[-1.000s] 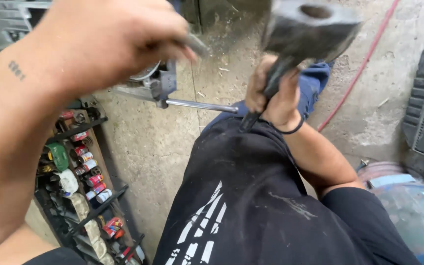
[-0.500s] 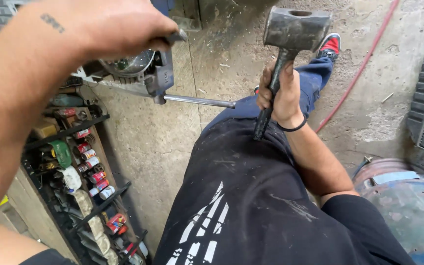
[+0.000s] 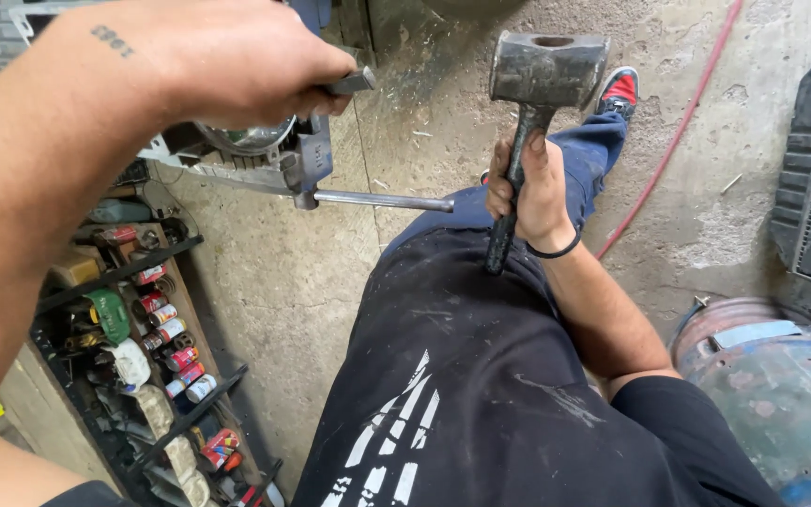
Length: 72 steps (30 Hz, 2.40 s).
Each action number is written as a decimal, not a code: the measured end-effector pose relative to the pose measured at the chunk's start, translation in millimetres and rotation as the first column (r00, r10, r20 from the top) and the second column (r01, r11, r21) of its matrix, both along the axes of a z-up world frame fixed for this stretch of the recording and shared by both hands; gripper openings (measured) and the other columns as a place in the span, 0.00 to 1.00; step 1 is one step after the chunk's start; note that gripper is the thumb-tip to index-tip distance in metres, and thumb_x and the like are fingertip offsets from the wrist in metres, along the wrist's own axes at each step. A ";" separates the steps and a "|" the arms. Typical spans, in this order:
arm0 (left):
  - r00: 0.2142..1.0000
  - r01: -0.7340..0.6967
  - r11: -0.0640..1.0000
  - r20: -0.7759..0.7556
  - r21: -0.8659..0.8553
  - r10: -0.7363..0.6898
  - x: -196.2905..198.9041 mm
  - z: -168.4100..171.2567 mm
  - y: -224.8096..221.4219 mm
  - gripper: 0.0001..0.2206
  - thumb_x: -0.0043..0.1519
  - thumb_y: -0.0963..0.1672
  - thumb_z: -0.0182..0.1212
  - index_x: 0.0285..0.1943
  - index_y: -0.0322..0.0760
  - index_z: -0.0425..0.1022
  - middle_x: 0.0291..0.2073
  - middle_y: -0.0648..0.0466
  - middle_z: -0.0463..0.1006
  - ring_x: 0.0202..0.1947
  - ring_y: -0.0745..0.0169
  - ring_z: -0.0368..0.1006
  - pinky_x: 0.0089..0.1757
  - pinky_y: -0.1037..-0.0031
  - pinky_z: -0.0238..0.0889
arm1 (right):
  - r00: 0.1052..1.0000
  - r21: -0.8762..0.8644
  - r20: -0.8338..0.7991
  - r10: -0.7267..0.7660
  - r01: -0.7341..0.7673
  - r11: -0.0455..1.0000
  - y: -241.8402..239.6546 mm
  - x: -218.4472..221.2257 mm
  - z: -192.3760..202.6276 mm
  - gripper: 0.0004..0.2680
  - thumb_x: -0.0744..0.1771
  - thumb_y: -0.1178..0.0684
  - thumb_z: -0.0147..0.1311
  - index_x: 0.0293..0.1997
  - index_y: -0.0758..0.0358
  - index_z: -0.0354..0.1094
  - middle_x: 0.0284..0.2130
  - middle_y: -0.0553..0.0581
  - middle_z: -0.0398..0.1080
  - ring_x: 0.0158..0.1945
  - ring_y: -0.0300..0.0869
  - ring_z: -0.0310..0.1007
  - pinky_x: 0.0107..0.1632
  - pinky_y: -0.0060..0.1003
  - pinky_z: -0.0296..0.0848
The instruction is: The person records data in a notebook before using a hammer and punch to remove internal components from an electric motor housing.
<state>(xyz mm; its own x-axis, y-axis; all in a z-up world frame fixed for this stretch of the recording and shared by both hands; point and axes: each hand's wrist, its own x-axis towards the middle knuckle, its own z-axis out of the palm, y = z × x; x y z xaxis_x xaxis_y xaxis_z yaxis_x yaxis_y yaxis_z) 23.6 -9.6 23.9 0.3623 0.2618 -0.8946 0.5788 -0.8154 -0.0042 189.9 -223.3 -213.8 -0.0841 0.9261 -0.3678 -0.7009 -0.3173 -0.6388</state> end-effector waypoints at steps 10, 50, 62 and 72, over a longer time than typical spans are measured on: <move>0.993 0.012 1.000 -0.121 -0.026 -0.015 8.9 6.3 -7.1 0.18 0.72 0.56 0.47 0.47 0.45 0.72 0.38 0.44 0.82 0.41 0.38 0.78 0.43 0.52 0.67 | 1.000 -0.023 0.010 -0.023 0.023 0.999 0.8 -4.2 2.9 0.24 0.64 0.23 0.49 0.32 0.58 0.59 0.14 0.50 0.53 0.12 0.35 0.51 0.16 0.31 0.57; 0.987 0.144 0.988 -0.086 0.059 -0.139 2.3 3.2 -10.1 0.21 0.72 0.59 0.45 0.46 0.45 0.74 0.41 0.47 0.83 0.43 0.38 0.80 0.42 0.52 0.72 | 0.969 0.237 -0.034 -0.246 0.247 0.940 7.2 56.0 88.0 0.24 0.63 0.20 0.43 0.34 0.53 0.54 0.14 0.50 0.47 0.12 0.38 0.46 0.17 0.34 0.55; 0.971 -0.084 0.996 -0.221 0.043 0.091 16.5 15.2 -28.1 0.13 0.70 0.54 0.52 0.53 0.54 0.80 0.44 0.51 0.84 0.42 0.47 0.81 0.41 0.60 0.78 | 0.970 0.155 0.160 0.185 -0.210 0.965 2.5 -46.9 35.0 0.20 0.71 0.36 0.41 0.25 0.60 0.59 0.12 0.50 0.58 0.11 0.36 0.56 0.15 0.30 0.56; 0.986 -0.025 1.000 -0.163 0.003 0.025 18.4 3.4 -12.1 0.17 0.71 0.54 0.52 0.50 0.42 0.80 0.42 0.44 0.83 0.43 0.40 0.79 0.42 0.53 0.72 | 0.803 0.346 -0.581 -0.129 0.387 0.855 2.6 -32.9 43.0 0.21 0.66 0.26 0.33 0.36 0.55 0.61 0.24 0.57 0.65 0.20 0.45 0.59 0.24 0.45 0.58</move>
<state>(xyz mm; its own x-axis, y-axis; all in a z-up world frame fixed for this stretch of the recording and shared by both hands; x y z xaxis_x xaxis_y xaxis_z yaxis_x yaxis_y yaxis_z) 42.0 -21.7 27.3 0.2045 0.2697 -0.9410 0.5906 -0.8006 -0.1011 157.0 -220.7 -170.8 0.1243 0.9874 0.0980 -0.9750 0.1399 -0.1728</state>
